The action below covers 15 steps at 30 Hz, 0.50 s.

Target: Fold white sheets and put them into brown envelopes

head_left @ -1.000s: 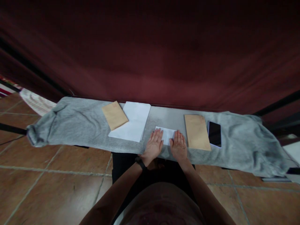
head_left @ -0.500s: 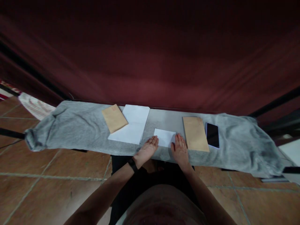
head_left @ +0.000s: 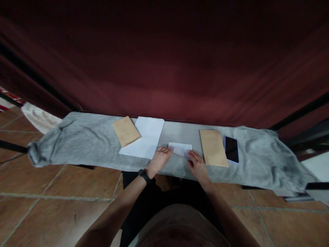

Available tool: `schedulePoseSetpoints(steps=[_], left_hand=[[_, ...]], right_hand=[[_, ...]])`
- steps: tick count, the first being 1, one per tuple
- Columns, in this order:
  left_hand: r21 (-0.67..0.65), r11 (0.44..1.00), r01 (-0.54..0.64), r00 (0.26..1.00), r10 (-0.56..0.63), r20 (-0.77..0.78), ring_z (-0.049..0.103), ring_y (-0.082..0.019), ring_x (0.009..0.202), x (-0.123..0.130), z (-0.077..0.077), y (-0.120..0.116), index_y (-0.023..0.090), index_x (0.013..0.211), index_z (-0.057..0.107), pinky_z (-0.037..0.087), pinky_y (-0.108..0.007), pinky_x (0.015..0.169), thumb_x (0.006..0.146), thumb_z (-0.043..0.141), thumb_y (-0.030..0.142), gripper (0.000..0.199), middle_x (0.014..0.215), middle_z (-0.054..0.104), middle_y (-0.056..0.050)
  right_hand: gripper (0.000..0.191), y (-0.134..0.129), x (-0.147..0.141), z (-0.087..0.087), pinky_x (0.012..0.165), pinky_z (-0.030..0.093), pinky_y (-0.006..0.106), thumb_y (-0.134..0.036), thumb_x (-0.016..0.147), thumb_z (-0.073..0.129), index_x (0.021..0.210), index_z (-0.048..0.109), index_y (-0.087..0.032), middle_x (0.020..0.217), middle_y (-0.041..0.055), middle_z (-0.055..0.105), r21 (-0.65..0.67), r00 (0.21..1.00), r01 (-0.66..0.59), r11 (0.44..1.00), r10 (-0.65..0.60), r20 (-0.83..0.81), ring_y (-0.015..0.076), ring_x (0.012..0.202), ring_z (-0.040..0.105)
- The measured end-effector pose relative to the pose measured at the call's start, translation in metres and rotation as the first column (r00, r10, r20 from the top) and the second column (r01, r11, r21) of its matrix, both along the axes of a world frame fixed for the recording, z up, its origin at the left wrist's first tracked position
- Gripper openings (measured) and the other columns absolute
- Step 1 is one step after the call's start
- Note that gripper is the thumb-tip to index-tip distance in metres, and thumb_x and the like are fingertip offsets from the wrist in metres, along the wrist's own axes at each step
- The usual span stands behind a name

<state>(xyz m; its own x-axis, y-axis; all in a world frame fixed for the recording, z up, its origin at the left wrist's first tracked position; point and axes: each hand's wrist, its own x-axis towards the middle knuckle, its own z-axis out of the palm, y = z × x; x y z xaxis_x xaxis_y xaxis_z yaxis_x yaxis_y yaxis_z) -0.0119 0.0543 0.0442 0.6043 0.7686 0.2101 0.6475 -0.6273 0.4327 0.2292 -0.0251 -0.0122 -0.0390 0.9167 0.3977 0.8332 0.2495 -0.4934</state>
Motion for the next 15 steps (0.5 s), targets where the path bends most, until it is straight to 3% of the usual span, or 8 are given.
schedulePoseSetpoints(steps=[2, 4, 7, 10, 12, 15], left_hand=[[-0.068, 0.996, -0.055, 0.985, 0.065, 0.157, 0.067, -0.022, 0.098, 0.000, 0.008, 0.004, 0.021, 0.097, 0.066, 0.049, -0.037, 0.094, 0.100, 0.047, 0.027, 0.020, 0.099, 0.073, -0.006], [-0.212, 0.972, -0.096, 0.914, 0.170, 0.368, 0.065, -0.019, 0.089, 0.002, 0.015, 0.007, 0.020, 0.092, 0.065, 0.050, -0.031, 0.084, 0.099, 0.050, 0.035, 0.022, 0.090, 0.070, -0.003], [-0.455, 0.883, -0.118, 0.676, 0.407, 0.614, 0.055, -0.013, 0.069, 0.008, 0.019, 0.012, 0.020, 0.085, 0.063, 0.044, -0.024, 0.066, 0.093, 0.058, 0.043, 0.025, 0.071, 0.058, 0.003], [-0.580, 0.799, -0.158, 0.486, 0.575, 0.659, 0.047, -0.011, 0.062, 0.015, 0.011, 0.012, 0.020, 0.088, 0.064, 0.038, -0.022, 0.061, 0.086, 0.067, 0.045, 0.026, 0.066, 0.049, 0.006], [-0.646, 0.746, -0.162, 0.440, 0.640, 0.630, 0.047, -0.011, 0.061, 0.017, -0.002, 0.009, 0.020, 0.098, 0.065, 0.039, -0.022, 0.060, 0.081, 0.072, 0.045, 0.031, 0.068, 0.051, 0.007], [-0.689, 0.709, -0.150, 0.481, 0.661, 0.576, 0.052, -0.012, 0.062, 0.018, -0.026, 0.004, 0.020, 0.119, 0.062, 0.043, -0.024, 0.061, 0.077, 0.077, 0.034, 0.047, 0.071, 0.056, 0.006]], right_hand=[[0.037, 0.004, 0.004, 0.009, 0.113, 0.044, 0.050, -0.031, 0.095, 0.053, 0.128, 0.066, -0.021, 0.138, 0.0110, 0.064, -0.012, 0.994, -0.019, 1.000, 0.017, -0.111, 0.0272, 0.132, 0.055], [0.032, 0.008, 0.006, 0.020, 0.107, 0.048, 0.047, -0.037, 0.095, 0.054, 0.118, 0.070, -0.023, 0.126, 0.0097, 0.070, -0.053, 0.964, -0.044, 0.998, 0.028, -0.265, 0.0265, 0.121, 0.063], [0.035, 0.016, 0.003, 0.034, 0.083, 0.057, 0.036, -0.050, 0.095, 0.051, 0.099, 0.071, -0.021, 0.094, 0.0055, 0.075, -0.164, 0.871, -0.009, 0.986, -0.073, -0.486, 0.0216, 0.088, 0.071], [0.046, 0.026, -0.003, 0.039, 0.062, 0.053, 0.027, -0.061, 0.094, 0.046, 0.090, 0.067, -0.020, 0.072, 0.0011, 0.068, -0.249, 0.830, 0.089, 0.964, -0.210, -0.516, 0.0171, 0.065, 0.064], [0.047, 0.033, -0.007, 0.037, 0.058, 0.049, 0.026, -0.061, 0.094, 0.044, 0.090, 0.066, -0.020, 0.069, 0.0008, 0.066, -0.262, 0.842, 0.156, 0.952, -0.267, -0.468, 0.0168, 0.061, 0.061], [0.042, 0.039, -0.011, 0.030, 0.064, 0.048, 0.029, -0.054, 0.095, 0.043, 0.092, 0.068, -0.020, 0.075, 0.0040, 0.069, -0.270, 0.865, 0.248, 0.930, -0.338, -0.371, 0.0192, 0.068, 0.064]])
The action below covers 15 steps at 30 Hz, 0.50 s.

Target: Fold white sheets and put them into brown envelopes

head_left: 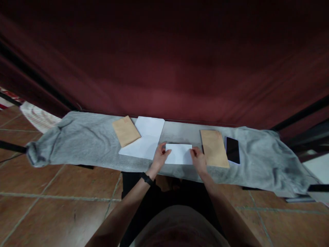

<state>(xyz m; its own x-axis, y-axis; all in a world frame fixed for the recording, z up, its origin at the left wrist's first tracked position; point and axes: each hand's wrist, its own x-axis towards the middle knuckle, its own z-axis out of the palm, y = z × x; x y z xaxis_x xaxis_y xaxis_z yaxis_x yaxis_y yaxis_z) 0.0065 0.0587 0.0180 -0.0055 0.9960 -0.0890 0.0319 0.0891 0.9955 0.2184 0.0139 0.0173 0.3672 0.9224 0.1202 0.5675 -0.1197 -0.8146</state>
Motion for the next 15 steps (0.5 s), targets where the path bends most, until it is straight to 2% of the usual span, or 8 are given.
schedulePoseSetpoints(steps=[3, 7, 9, 11, 13, 15], left_hand=[[0.069, 0.997, 0.046, 0.989, -0.035, -0.147, 0.058, -0.013, 0.068, 0.000, -0.018, -0.002, 0.020, 0.134, 0.056, 0.050, -0.027, 0.069, 0.079, 0.068, 0.016, 0.057, 0.078, 0.060, 0.003], [0.235, 0.969, 0.076, 0.911, 0.028, -0.411, 0.064, -0.018, 0.088, 0.004, -0.023, -0.001, 0.021, 0.134, 0.058, 0.056, -0.036, 0.088, 0.084, 0.056, 0.009, 0.051, 0.102, 0.064, -0.005], [0.306, 0.946, 0.109, 0.845, 0.074, -0.530, 0.064, -0.021, 0.102, 0.008, -0.021, -0.002, 0.021, 0.130, 0.062, 0.055, -0.040, 0.097, 0.087, 0.052, 0.008, 0.046, 0.113, 0.063, -0.008], [0.343, 0.926, 0.157, 0.762, 0.107, -0.638, 0.063, -0.023, 0.110, 0.012, -0.018, -0.005, 0.021, 0.127, 0.064, 0.054, -0.041, 0.100, 0.089, 0.048, 0.006, 0.044, 0.120, 0.062, -0.010], [0.347, 0.913, 0.216, 0.658, 0.126, -0.742, 0.062, -0.024, 0.116, 0.017, -0.015, -0.010, 0.021, 0.128, 0.063, 0.054, -0.042, 0.102, 0.091, 0.044, 0.006, 0.044, 0.127, 0.062, -0.011], [0.335, 0.899, 0.283, 0.537, 0.141, -0.832, 0.056, -0.028, 0.127, 0.023, -0.013, -0.016, 0.019, 0.132, 0.061, 0.050, -0.047, 0.106, 0.094, 0.041, 0.007, 0.045, 0.138, 0.058, -0.014]], right_hand=[[0.037, 0.002, -0.004, -0.009, 0.072, 0.049, 0.031, -0.045, 0.098, 0.041, 0.099, 0.068, -0.020, 0.086, 0.0082, 0.073, -0.035, 0.994, 0.057, 0.998, -0.054, 0.093, 0.0216, 0.076, 0.067], [0.034, 0.005, -0.006, -0.018, 0.081, 0.050, 0.035, -0.033, 0.102, 0.038, 0.116, 0.065, -0.019, 0.108, 0.0139, 0.072, -0.076, 0.953, 0.067, 0.995, -0.041, 0.301, 0.0252, 0.093, 0.069], [0.036, 0.007, -0.005, -0.019, 0.087, 0.051, 0.038, -0.027, 0.102, 0.037, 0.127, 0.062, -0.018, 0.114, 0.0159, 0.070, -0.093, 0.889, 0.060, 0.994, -0.011, 0.458, 0.0276, 0.102, 0.067], [0.040, 0.007, -0.006, -0.020, 0.095, 0.049, 0.043, -0.024, 0.102, 0.038, 0.136, 0.056, -0.015, 0.118, 0.0184, 0.067, -0.065, 0.841, 0.051, 0.997, -0.008, 0.541, 0.0303, 0.109, 0.063], [0.044, 0.004, -0.012, -0.020, 0.101, 0.047, 0.048, -0.023, 0.101, 0.038, 0.143, 0.051, -0.013, 0.127, 0.0202, 0.063, 0.012, 0.842, 0.004, 1.000, -0.010, 0.540, 0.0319, 0.117, 0.059], [0.046, 0.000, -0.022, -0.021, 0.107, 0.045, 0.048, -0.025, 0.103, 0.036, 0.146, 0.047, -0.013, 0.139, 0.0190, 0.057, 0.085, 0.856, -0.113, 0.990, 0.054, 0.514, 0.0304, 0.128, 0.053]])
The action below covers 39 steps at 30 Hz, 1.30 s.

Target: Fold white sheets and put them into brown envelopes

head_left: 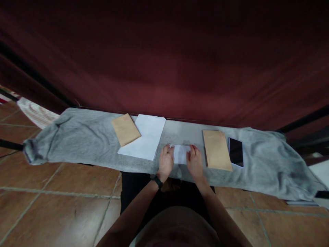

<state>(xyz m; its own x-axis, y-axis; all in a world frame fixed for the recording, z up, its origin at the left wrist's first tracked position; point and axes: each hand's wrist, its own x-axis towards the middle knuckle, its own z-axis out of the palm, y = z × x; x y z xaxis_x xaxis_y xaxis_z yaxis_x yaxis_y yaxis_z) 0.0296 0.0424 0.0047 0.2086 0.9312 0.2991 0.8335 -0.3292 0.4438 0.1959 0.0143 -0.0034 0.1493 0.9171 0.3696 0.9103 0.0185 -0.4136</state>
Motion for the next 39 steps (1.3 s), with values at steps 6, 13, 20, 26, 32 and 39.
schedulePoseSetpoints(steps=[6, 13, 20, 26, 32, 39], left_hand=[[-0.026, 0.987, 0.159, 0.954, -0.160, -0.252, 0.029, -0.026, 0.152, 0.009, -0.008, -0.015, 0.009, 0.153, 0.037, 0.030, -0.049, 0.123, 0.096, 0.035, 0.011, 0.057, 0.161, 0.038, -0.016], [-0.032, 0.989, 0.143, 0.949, -0.146, -0.281, 0.025, -0.027, 0.153, -0.001, -0.012, -0.012, 0.005, 0.157, 0.027, 0.026, -0.049, 0.124, 0.101, 0.037, 0.030, 0.062, 0.161, 0.035, -0.019], [-0.019, 0.997, 0.076, 0.963, -0.078, -0.259, 0.029, -0.029, 0.152, -0.009, -0.013, -0.015, 0.005, 0.157, 0.027, 0.030, -0.049, 0.123, 0.103, 0.038, 0.039, 0.065, 0.161, 0.035, -0.020], [0.018, 0.999, 0.049, 0.967, -0.043, -0.250, 0.033, -0.029, 0.150, -0.018, -0.011, -0.018, 0.008, 0.160, 0.022, 0.032, -0.051, 0.121, 0.103, 0.038, 0.035, 0.065, 0.160, 0.038, -0.019], [-0.003, 0.974, 0.226, 0.932, -0.217, -0.289, 0.031, -0.025, 0.152, -0.023, -0.004, -0.035, 0.014, 0.157, 0.031, 0.030, -0.047, 0.124, 0.104, 0.038, 0.033, 0.057, 0.161, 0.038, -0.013], [-0.048, 0.941, 0.335, 0.890, -0.333, -0.311, 0.028, -0.025, 0.152, -0.025, 0.000, -0.045, 0.015, 0.155, 0.037, 0.029, -0.048, 0.124, 0.103, 0.041, 0.037, 0.056, 0.162, 0.036, -0.013]], right_hand=[[0.049, -0.012, -0.030, -0.007, 0.121, 0.030, 0.047, -0.023, 0.105, 0.029, 0.150, 0.044, -0.009, 0.156, 0.0166, 0.045, -0.095, 0.956, -0.257, 0.962, 0.267, 0.119, 0.0250, 0.147, 0.038], [0.057, -0.014, -0.018, -0.014, 0.118, 0.032, 0.053, -0.034, 0.106, 0.035, 0.157, 0.033, -0.009, 0.158, 0.0197, 0.042, -0.068, 0.960, -0.190, 0.979, 0.200, 0.196, 0.0312, 0.148, 0.036], [0.061, -0.022, 0.000, -0.022, 0.118, 0.034, 0.053, -0.036, 0.106, 0.035, 0.158, 0.028, -0.004, 0.159, 0.0234, 0.038, -0.043, 0.976, -0.096, 0.994, 0.102, 0.194, 0.0333, 0.147, 0.038], [0.060, -0.028, 0.009, -0.025, 0.118, 0.034, 0.054, -0.033, 0.106, 0.035, 0.158, 0.027, -0.006, 0.159, 0.0224, 0.038, -0.015, 0.977, -0.073, 0.997, 0.074, 0.198, 0.0326, 0.146, 0.039], [0.057, -0.029, 0.012, -0.024, 0.118, 0.033, 0.054, -0.030, 0.105, 0.033, 0.157, 0.031, -0.006, 0.159, 0.0221, 0.038, -0.031, 0.982, -0.055, 0.998, 0.059, 0.180, 0.0323, 0.146, 0.039], [0.056, -0.026, -0.006, -0.015, 0.118, 0.033, 0.056, -0.029, 0.106, 0.031, 0.157, 0.031, -0.006, 0.159, 0.0214, 0.038, -0.005, 0.986, -0.095, 0.995, 0.095, 0.140, 0.0322, 0.149, 0.034]])
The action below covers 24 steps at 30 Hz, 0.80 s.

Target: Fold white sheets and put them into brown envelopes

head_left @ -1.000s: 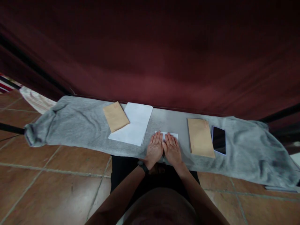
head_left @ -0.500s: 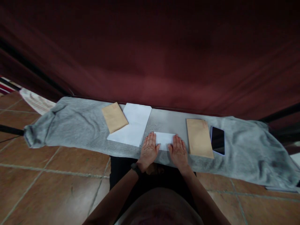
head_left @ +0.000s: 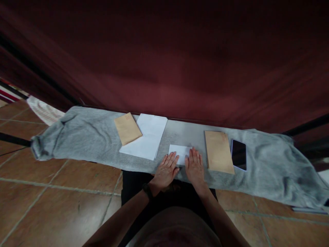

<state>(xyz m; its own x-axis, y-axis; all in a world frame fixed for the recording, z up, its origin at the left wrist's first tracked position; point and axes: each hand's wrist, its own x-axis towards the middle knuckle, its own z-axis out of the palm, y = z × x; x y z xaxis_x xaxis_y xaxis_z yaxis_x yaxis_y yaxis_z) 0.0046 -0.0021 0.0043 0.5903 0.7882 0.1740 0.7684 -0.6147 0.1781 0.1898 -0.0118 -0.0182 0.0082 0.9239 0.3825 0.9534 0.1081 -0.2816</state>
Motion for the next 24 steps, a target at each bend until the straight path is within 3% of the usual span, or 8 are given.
schedulePoseSetpoints(steps=[5, 8, 17, 24], left_hand=[[0.018, 0.999, 0.042, 0.999, -0.042, 0.011, 0.027, -0.026, 0.153, -0.001, -0.006, 0.004, 0.007, 0.153, 0.037, 0.027, -0.049, 0.124, 0.099, 0.038, 0.022, 0.056, 0.160, 0.037, -0.019], [0.037, 0.998, 0.057, 0.998, -0.058, 0.034, 0.026, -0.026, 0.153, -0.003, -0.009, 0.004, 0.005, 0.153, 0.035, 0.027, -0.049, 0.124, 0.098, 0.037, 0.019, 0.057, 0.160, 0.037, -0.020], [0.035, 0.999, -0.041, 0.999, 0.040, 0.036, 0.023, -0.026, 0.154, 0.006, -0.007, 0.007, 0.007, 0.155, 0.031, 0.026, -0.047, 0.125, 0.099, 0.039, 0.023, 0.059, 0.162, 0.033, -0.018], [0.006, 0.999, 0.046, 0.997, -0.047, 0.057, 0.021, -0.022, 0.154, 0.032, -0.011, 0.020, 0.007, 0.155, 0.032, 0.022, -0.045, 0.127, 0.101, 0.033, 0.023, 0.056, 0.163, 0.031, -0.015]], right_hand=[[0.053, 0.005, -0.034, 0.005, 0.122, 0.032, 0.046, -0.029, 0.107, 0.026, 0.155, 0.037, -0.009, 0.158, 0.0159, 0.042, -0.097, 0.971, -0.239, 0.966, 0.238, -0.015, 0.0234, 0.150, 0.034], [0.054, 0.006, -0.038, 0.005, 0.123, 0.029, 0.048, -0.031, 0.107, 0.029, 0.154, 0.037, -0.006, 0.160, 0.0179, 0.039, -0.112, 0.976, -0.216, 0.970, 0.219, 0.015, 0.0256, 0.151, 0.031], [0.059, -0.001, -0.008, -0.003, 0.120, 0.032, 0.050, -0.034, 0.106, 0.032, 0.156, 0.032, -0.003, 0.159, 0.0213, 0.038, -0.063, 0.991, -0.078, 0.995, 0.085, 0.105, 0.0300, 0.151, 0.031], [0.056, -0.003, -0.004, -0.009, 0.121, 0.031, 0.051, -0.029, 0.106, 0.030, 0.158, 0.029, -0.006, 0.161, 0.0198, 0.035, -0.067, 0.990, -0.049, 0.997, 0.057, 0.128, 0.0291, 0.150, 0.032]])
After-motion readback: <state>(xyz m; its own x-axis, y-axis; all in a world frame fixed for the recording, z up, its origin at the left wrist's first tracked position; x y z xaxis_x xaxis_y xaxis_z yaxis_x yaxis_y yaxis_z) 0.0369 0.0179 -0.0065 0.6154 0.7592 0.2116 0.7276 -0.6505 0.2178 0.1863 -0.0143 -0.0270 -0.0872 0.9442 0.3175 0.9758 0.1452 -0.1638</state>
